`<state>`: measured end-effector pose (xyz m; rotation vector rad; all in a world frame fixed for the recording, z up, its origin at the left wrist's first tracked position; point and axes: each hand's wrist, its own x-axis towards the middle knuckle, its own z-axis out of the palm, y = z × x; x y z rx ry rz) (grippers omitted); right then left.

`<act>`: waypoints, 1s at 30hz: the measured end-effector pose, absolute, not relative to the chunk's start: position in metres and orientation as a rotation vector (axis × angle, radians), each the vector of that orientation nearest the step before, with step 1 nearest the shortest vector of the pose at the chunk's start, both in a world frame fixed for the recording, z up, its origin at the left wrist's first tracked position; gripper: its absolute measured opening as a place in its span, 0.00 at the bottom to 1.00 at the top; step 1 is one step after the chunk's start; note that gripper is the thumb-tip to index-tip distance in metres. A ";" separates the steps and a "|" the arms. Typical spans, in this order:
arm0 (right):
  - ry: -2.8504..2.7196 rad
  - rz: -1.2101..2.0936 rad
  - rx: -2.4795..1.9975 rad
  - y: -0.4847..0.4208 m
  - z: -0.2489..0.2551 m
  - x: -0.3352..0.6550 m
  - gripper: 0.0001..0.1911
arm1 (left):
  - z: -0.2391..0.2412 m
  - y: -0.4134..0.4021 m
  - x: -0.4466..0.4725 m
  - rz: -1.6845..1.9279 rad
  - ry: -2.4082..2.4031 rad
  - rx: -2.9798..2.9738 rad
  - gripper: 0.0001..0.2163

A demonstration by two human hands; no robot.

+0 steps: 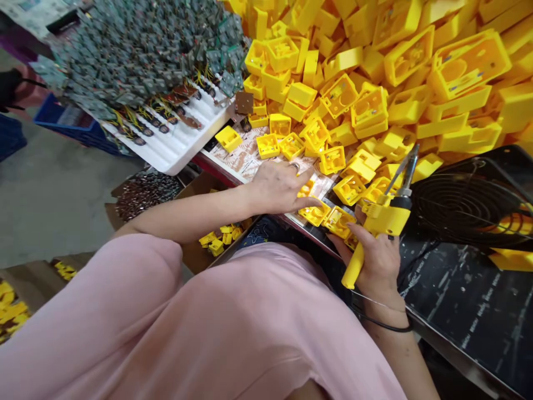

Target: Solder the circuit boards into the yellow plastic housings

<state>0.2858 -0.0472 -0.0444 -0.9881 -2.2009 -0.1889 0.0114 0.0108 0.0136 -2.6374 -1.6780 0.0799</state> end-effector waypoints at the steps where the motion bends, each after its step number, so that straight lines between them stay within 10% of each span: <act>1: -2.197 -0.187 -0.987 -0.047 -0.044 0.286 0.37 | 0.016 0.012 0.008 0.022 -1.676 -2.638 0.41; 10: -2.109 -0.361 -0.945 -0.044 -0.038 0.280 0.30 | 0.046 0.112 -0.126 -0.184 -1.983 -2.048 0.25; 24: -2.022 0.085 -1.036 -0.044 -0.025 0.256 0.30 | 0.089 0.088 -0.106 -1.223 -2.105 -2.684 0.28; 30: -2.244 -0.108 -1.015 -0.010 -0.011 0.205 0.18 | 0.044 0.036 -0.079 -0.400 -1.328 -2.759 0.20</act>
